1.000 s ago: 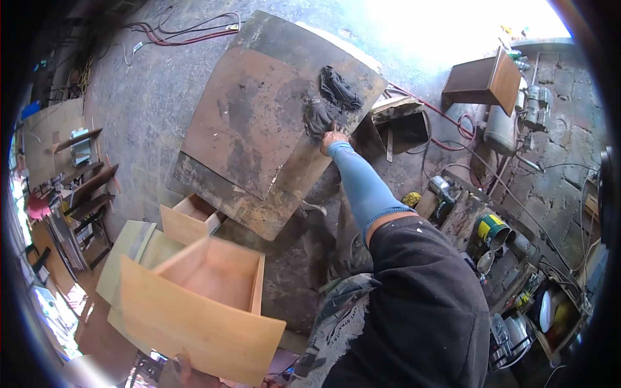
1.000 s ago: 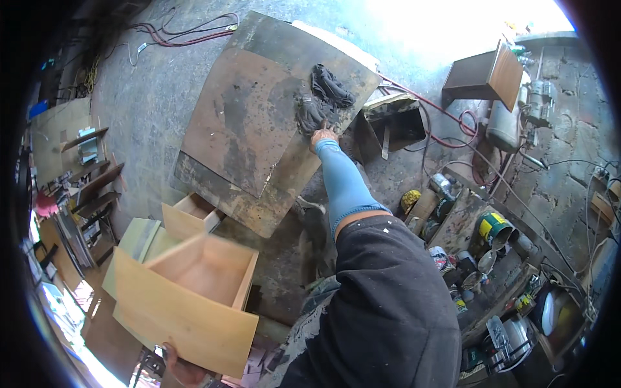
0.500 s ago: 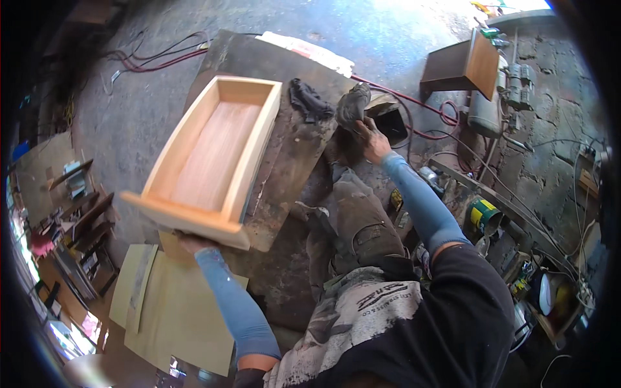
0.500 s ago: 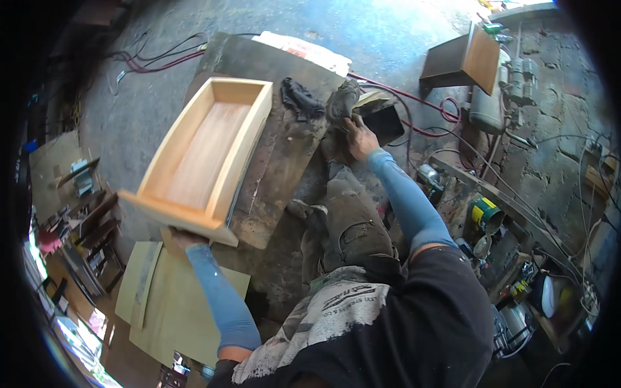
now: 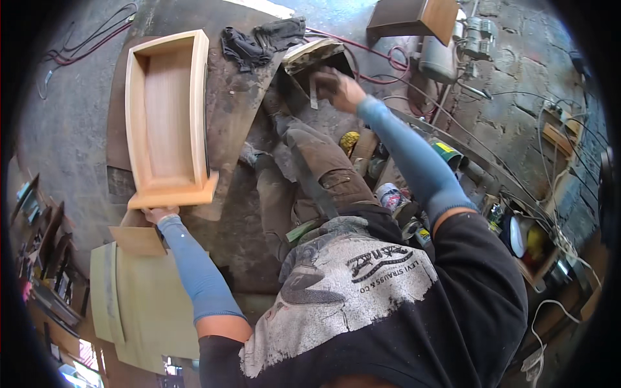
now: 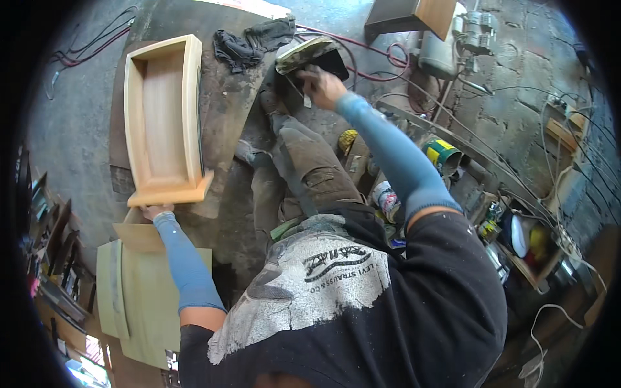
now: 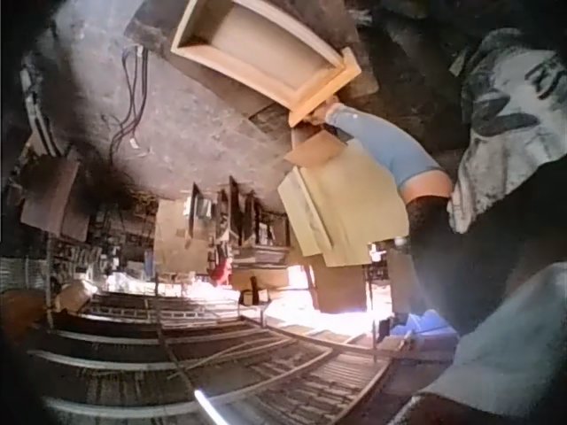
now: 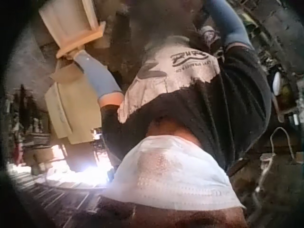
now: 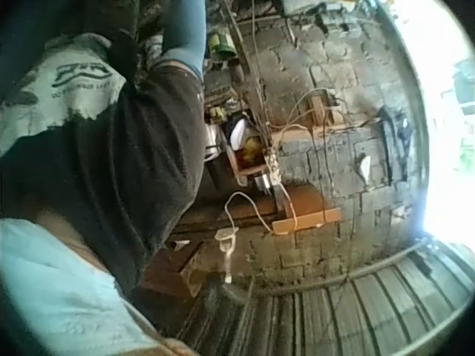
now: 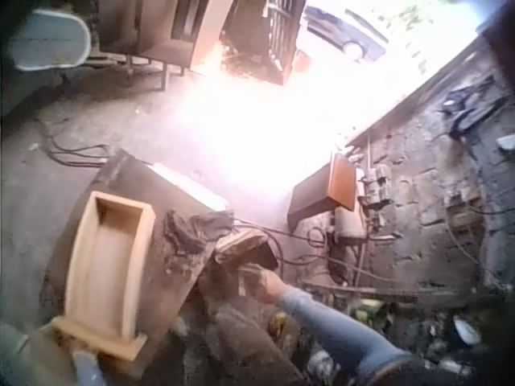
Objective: The person wipes the interior and exterior surfaces of a wooden drawer using a dark cloth. They then pick up a white cloth and wipe the interior of a second, lighter-colored wooden drawer frame.
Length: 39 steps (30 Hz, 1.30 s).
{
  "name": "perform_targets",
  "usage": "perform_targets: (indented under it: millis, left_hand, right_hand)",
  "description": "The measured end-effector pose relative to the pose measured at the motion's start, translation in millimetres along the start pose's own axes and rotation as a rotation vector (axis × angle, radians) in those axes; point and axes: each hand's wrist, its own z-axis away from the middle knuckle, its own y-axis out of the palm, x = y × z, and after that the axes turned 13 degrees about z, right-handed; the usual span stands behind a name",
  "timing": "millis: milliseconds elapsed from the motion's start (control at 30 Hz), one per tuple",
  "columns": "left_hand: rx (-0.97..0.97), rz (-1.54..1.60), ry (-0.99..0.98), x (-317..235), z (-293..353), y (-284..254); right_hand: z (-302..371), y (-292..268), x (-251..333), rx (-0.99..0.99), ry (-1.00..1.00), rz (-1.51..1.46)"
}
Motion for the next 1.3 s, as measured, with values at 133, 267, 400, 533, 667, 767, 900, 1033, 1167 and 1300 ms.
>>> perform_targets:
  millis: [133, 267, 400, 533, 667, 767, 900, 1033, 1167, 1300]
  left_hand:
    - [-0.075, -0.140, 0.082, 11.4, 21.6, 15.1]
    - [0.286, -1.508, 0.495, -2.1, 65.2, -93.1]
    - [0.886, -2.429, -0.097, 40.7, 245.5, -131.9]
    - [0.994, -2.312, -0.131, -27.3, 214.4, -207.3]
    - [0.633, -2.088, 0.265, -101.2, 124.8, -148.9]
    - [0.513, -1.922, 0.415, -128.0, 98.6, -101.7]
    - [0.575, -1.926, 0.386, -108.9, 96.3, -87.6]
    - [0.727, -2.028, 0.229, -67.0, 121.1, -107.8]
    - [0.834, -2.107, 0.093, -36.1, 151.5, -116.1]
    - [0.804, -2.138, 0.052, -36.3, 167.9, -115.5]
  right_hand:
    - [121.0, -15.0, 17.1, 0.391, 0.241, -0.125]
    - [261.3, -24.2, 48.9, 0.686, 0.050, 0.097]
    - [388.5, -14.8, 83.3, 0.718, -0.063, -0.085]
    - [459.1, 45.8, 100.8, 0.483, 0.174, -0.152]
    - [473.5, 38.4, 156.2, 0.264, 0.273, -0.142]
    - [468.6, 46.5, 178.1, 0.475, 0.442, -0.276]
    - [495.2, 125.9, 179.3, 0.410, 0.579, -0.408]
    - [495.9, 125.5, 172.5, 0.359, 0.102, -0.296]
    - [497.1, 95.1, 160.9, 0.055, -0.433, -0.142]
    - [456.4, -45.8, 192.5, 0.564, -0.375, -0.248]
